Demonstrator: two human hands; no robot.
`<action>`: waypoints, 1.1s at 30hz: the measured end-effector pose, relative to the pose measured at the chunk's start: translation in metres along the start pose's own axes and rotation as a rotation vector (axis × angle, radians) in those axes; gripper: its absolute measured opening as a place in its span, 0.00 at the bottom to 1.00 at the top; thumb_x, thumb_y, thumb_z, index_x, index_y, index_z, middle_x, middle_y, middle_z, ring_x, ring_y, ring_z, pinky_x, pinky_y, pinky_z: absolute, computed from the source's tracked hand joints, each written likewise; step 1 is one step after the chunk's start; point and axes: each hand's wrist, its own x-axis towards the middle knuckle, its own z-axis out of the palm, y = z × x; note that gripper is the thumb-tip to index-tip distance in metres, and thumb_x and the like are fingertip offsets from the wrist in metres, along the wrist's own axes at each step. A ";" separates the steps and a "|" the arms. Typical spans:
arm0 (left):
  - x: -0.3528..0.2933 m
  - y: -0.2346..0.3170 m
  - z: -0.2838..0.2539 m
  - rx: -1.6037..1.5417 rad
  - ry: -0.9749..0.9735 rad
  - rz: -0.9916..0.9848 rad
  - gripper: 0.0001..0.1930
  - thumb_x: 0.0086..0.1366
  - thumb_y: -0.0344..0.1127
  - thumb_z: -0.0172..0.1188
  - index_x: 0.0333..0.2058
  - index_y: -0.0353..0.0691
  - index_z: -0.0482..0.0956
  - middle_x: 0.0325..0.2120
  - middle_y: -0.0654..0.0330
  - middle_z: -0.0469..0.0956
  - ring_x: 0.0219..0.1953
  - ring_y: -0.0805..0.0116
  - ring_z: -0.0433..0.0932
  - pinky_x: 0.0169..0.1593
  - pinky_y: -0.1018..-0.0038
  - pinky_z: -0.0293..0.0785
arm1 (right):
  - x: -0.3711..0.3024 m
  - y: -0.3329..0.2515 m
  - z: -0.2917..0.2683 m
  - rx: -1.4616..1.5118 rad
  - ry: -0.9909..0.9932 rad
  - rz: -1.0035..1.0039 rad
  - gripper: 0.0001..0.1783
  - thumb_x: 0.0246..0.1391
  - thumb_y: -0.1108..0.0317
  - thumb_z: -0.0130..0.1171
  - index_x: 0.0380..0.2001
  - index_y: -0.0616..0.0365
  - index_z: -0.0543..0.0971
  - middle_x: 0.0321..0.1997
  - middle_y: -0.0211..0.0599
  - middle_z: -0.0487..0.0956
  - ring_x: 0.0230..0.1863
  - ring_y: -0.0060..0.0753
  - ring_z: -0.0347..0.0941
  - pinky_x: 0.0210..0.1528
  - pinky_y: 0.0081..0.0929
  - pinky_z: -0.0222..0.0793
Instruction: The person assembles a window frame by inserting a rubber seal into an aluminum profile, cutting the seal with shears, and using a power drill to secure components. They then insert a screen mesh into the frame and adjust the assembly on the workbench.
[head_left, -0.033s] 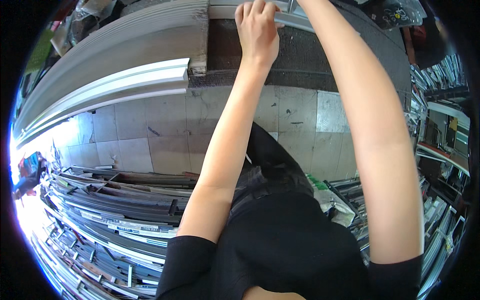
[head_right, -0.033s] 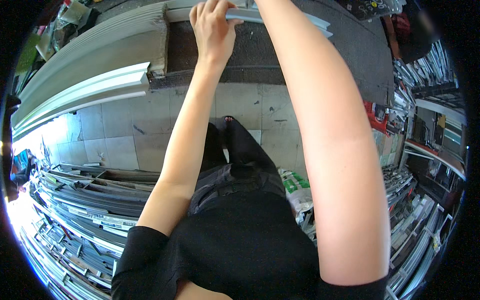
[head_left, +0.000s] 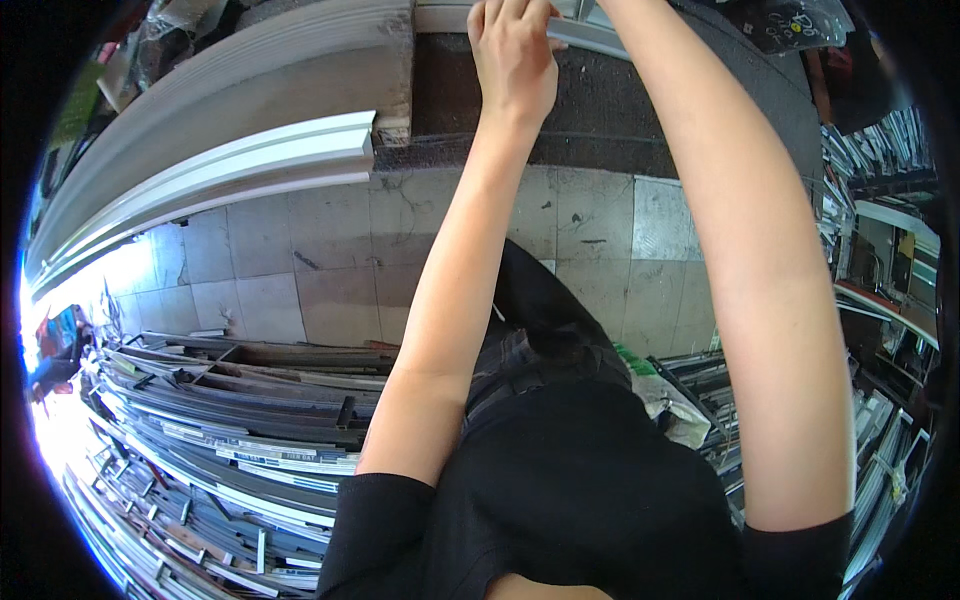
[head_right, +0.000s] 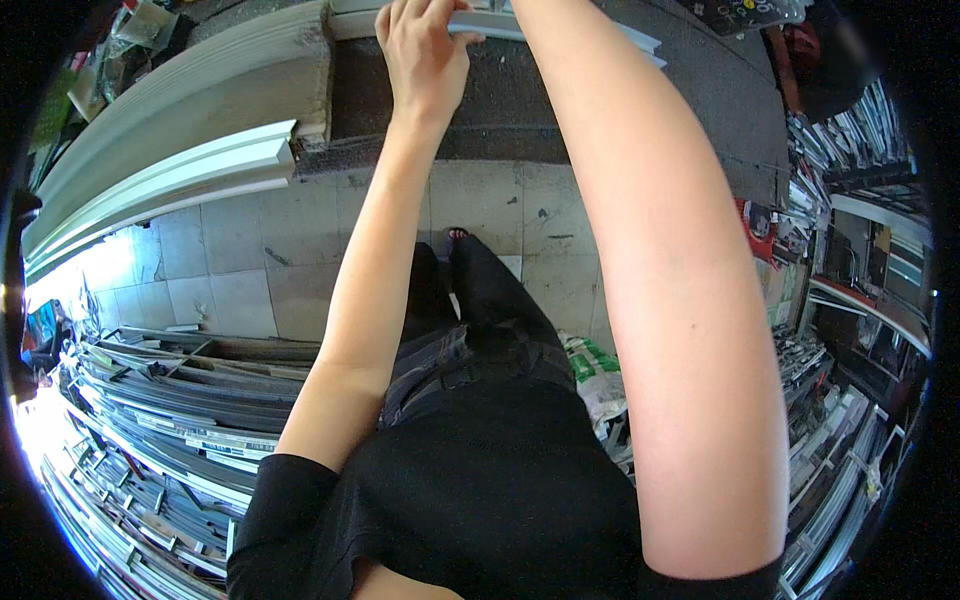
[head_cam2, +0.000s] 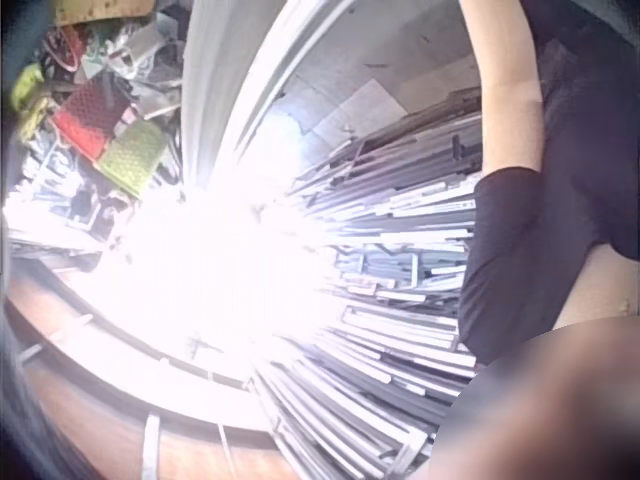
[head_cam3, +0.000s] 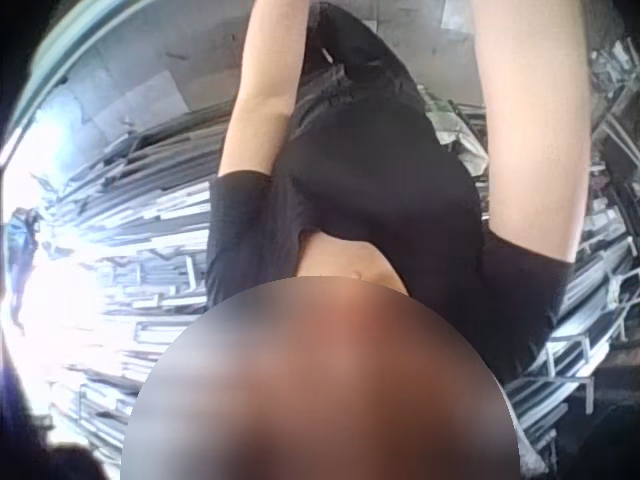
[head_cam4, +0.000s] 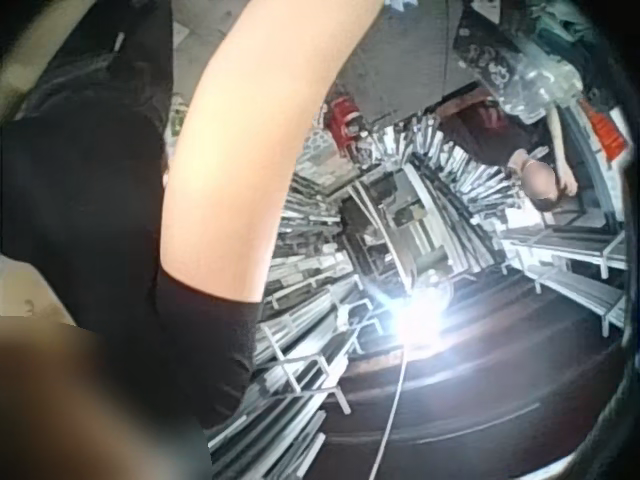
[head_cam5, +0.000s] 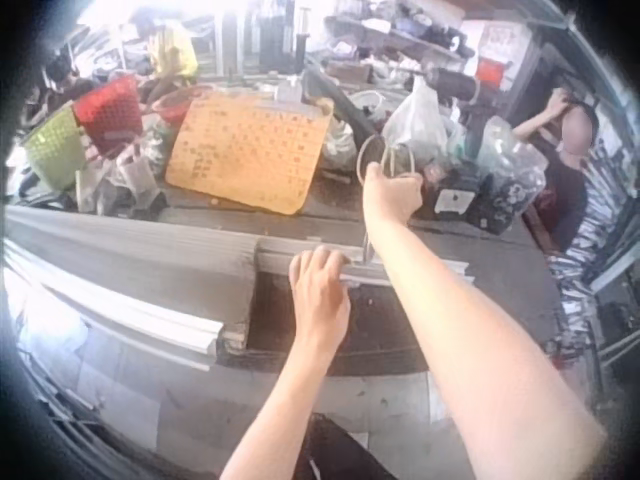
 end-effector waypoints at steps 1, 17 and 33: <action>-0.001 -0.001 0.001 0.001 0.005 0.007 0.14 0.47 0.21 0.59 0.35 0.39 0.78 0.34 0.54 0.75 0.45 0.51 0.72 0.54 0.59 0.64 | -0.001 0.002 0.002 -0.011 0.014 0.004 0.33 0.43 0.53 0.68 0.39 0.76 0.75 0.40 0.68 0.80 0.48 0.64 0.78 0.56 0.45 0.72; 0.003 -0.010 0.006 0.061 0.059 0.053 0.10 0.48 0.27 0.62 0.31 0.43 0.80 0.33 0.56 0.78 0.43 0.56 0.76 0.53 0.62 0.68 | 0.006 0.012 0.021 -0.031 -0.015 0.135 0.27 0.41 0.57 0.68 0.33 0.76 0.81 0.38 0.71 0.81 0.48 0.63 0.80 0.53 0.46 0.76; 0.005 -0.002 -0.001 0.077 -0.017 0.029 0.13 0.45 0.33 0.72 0.33 0.44 0.82 0.30 0.62 0.77 0.41 0.59 0.76 0.54 0.64 0.65 | 0.013 0.002 0.005 0.160 -0.229 0.308 0.28 0.41 0.62 0.69 0.39 0.74 0.71 0.38 0.62 0.80 0.38 0.55 0.81 0.45 0.42 0.81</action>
